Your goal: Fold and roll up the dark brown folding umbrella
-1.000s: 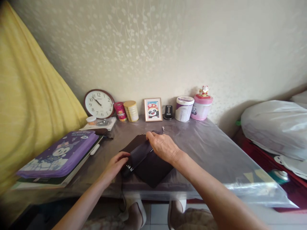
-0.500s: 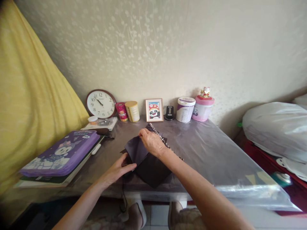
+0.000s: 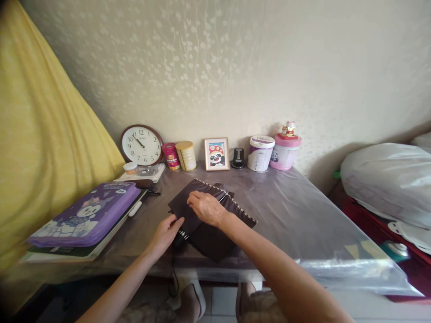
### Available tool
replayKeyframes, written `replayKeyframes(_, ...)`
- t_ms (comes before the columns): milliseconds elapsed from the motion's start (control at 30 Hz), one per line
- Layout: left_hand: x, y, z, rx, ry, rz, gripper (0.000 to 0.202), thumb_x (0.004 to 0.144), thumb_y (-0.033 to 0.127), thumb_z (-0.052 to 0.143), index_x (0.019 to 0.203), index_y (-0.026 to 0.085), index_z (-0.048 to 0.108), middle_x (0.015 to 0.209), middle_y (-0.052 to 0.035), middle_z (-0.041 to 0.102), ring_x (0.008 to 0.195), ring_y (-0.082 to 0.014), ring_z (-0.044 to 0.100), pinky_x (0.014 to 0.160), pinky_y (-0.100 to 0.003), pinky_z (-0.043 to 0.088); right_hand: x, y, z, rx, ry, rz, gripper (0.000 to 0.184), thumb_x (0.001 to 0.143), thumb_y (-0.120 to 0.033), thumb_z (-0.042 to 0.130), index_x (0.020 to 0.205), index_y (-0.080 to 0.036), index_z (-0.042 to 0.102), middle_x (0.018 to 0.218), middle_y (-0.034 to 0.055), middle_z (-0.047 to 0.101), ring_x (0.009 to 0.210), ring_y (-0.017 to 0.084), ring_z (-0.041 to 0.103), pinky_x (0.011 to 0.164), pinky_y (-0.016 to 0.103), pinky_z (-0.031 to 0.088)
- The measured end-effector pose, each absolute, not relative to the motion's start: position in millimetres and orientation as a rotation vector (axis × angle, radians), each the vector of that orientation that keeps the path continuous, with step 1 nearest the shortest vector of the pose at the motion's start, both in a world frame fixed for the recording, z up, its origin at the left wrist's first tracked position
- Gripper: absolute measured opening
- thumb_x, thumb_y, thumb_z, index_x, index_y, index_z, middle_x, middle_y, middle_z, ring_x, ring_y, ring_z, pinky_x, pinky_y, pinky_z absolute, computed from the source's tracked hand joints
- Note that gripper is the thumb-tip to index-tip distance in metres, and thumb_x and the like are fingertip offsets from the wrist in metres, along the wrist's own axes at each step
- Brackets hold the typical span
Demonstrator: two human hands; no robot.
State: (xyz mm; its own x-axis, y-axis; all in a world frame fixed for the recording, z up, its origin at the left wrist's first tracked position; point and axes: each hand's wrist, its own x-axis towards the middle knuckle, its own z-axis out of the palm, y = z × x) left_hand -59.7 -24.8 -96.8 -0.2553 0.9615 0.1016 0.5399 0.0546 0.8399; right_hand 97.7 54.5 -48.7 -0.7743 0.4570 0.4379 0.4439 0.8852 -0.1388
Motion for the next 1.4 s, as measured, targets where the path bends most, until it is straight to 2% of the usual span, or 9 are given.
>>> replayKeyframes(300,-62.1,-20.8,-102.6,1.512,1.95,1.119,0.031,0.072,0.041,0.044,0.05,0.021,0.034,0.045,0.0075,0.031,0.047,-0.0094,0.032,0.049,-0.022,0.023,112.3,69.8,-65.4,-0.911,-2.712,-0.103,0.019,0.088,-0.027,0.046,0.097,-0.016,0.058,0.111,0.0102,0.058,0.107,0.019,0.052,0.093,0.033,0.037)
replayKeyframes(600,-65.7,-18.7,-106.3,1.454,1.937,1.181,0.026,0.069,0.038,0.048,0.052,0.021,0.039,0.047,0.0068,0.036,0.049,-0.0107,0.037,0.051,-0.023,0.027,128.0,64.1,-48.4,-0.855,-2.727,0.075,0.019,0.087,-0.024,0.047,0.098,-0.015,0.059,0.1,0.0086,0.062,0.097,0.019,0.055,0.087,0.031,0.04)
replayKeyframes(767,-66.3,-18.0,-112.7,1.347,1.942,1.262,0.016,0.065,0.033,0.052,0.068,0.021,0.042,0.056,0.0063,0.046,0.053,-0.0119,0.046,0.054,-0.024,0.034,140.3,53.7,-36.4,-0.818,-2.779,0.308,0.019,0.086,-0.024,0.046,0.097,-0.017,0.06,0.098,0.0071,0.063,0.092,0.018,0.057,0.082,0.031,0.043)
replayKeyframes(933,-65.8,-22.2,-112.9,1.327,1.86,1.285,0.025,0.068,0.032,0.051,0.086,0.021,0.039,0.056,0.0093,0.045,0.049,-0.0101,0.046,0.053,-0.023,0.036,157.6,47.7,-34.7,-0.848,-2.848,0.411,0.019,0.084,-0.025,0.048,0.098,-0.02,0.061,0.098,0.0053,0.063,0.092,0.018,0.058,0.081,0.031,0.046)
replayKeyframes(1067,-64.8,-27.1,-105.2,1.426,1.804,1.217,0.032,0.074,0.032,0.048,0.103,0.02,0.043,0.054,0.0091,0.044,0.049,-0.0108,0.047,0.053,-0.023,0.035,171.6,38.5,-31.4,-0.845,-2.897,0.426,0.026,0.077,-0.038,0.057,0.1,-0.026,0.059,0.1,0.0023,0.063,0.092,0.018,0.059,0.078,0.029,0.048)
replayKeyframes(1167,-62.7,-30.1,-97.0,1.456,1.821,1.152,0.039,0.076,0.039,0.048,0.111,0.02,0.05,0.069,0.0017,0.056,0.064,-0.0147,0.055,0.061,-0.026,0.041,176.6,27.0,-24.6,-0.871,-2.964,0.416,0.043,0.066,-0.045,0.067,0.105,-0.029,0.058,0.103,0.0026,0.062,0.093,0.02,0.059,0.075,0.029,0.049)
replayKeyframes(1233,-60.8,-31.8,-92.3,1.475,1.786,1.106,0.042,0.077,0.042,0.049,0.113,0.022,0.053,0.097,-0.0046,0.063,0.087,-0.0186,0.058,0.075,-0.03,0.043,176.2,19.6,-20.4,-0.881,-3.013,0.416,0.054,0.059,-0.046,0.071,0.109,-0.029,0.057,0.106,0.0039,0.061,0.094,0.021,0.059,0.074,0.03,0.049)
replayKeyframes(1300,-59.1,-33.0,-89.1,1.497,1.725,1.071,0.043,0.077,0.042,0.05,0.116,0.024,0.053,0.12,-0.0053,0.057,0.107,-0.0205,0.052,0.09,-0.033,0.039,173.8,13.6,-18.3,-0.893,-3.05,0.403,0.064,0.054,-0.045,0.074,0.113,-0.028,0.056,0.109,0.0051,0.06,0.096,0.023,0.058,0.075,0.032,0.048)
replayKeyframes(1400,-58.2,-33.8,-87.8,1.526,1.652,1.025,0.048,0.076,0.039,0.053,0.122,0.024,0.05,0.13,-0.0042,0.05,0.119,-0.0202,0.044,0.099,-0.034,0.032,169.6,6.9,-19.7,-0.897,-3.129,0.379,0.076,0.049,-0.045,0.077,0.118,-0.024,0.052,0.114,0.0082,0.058,0.101,0.027,0.055,0.08,0.036,0.047)
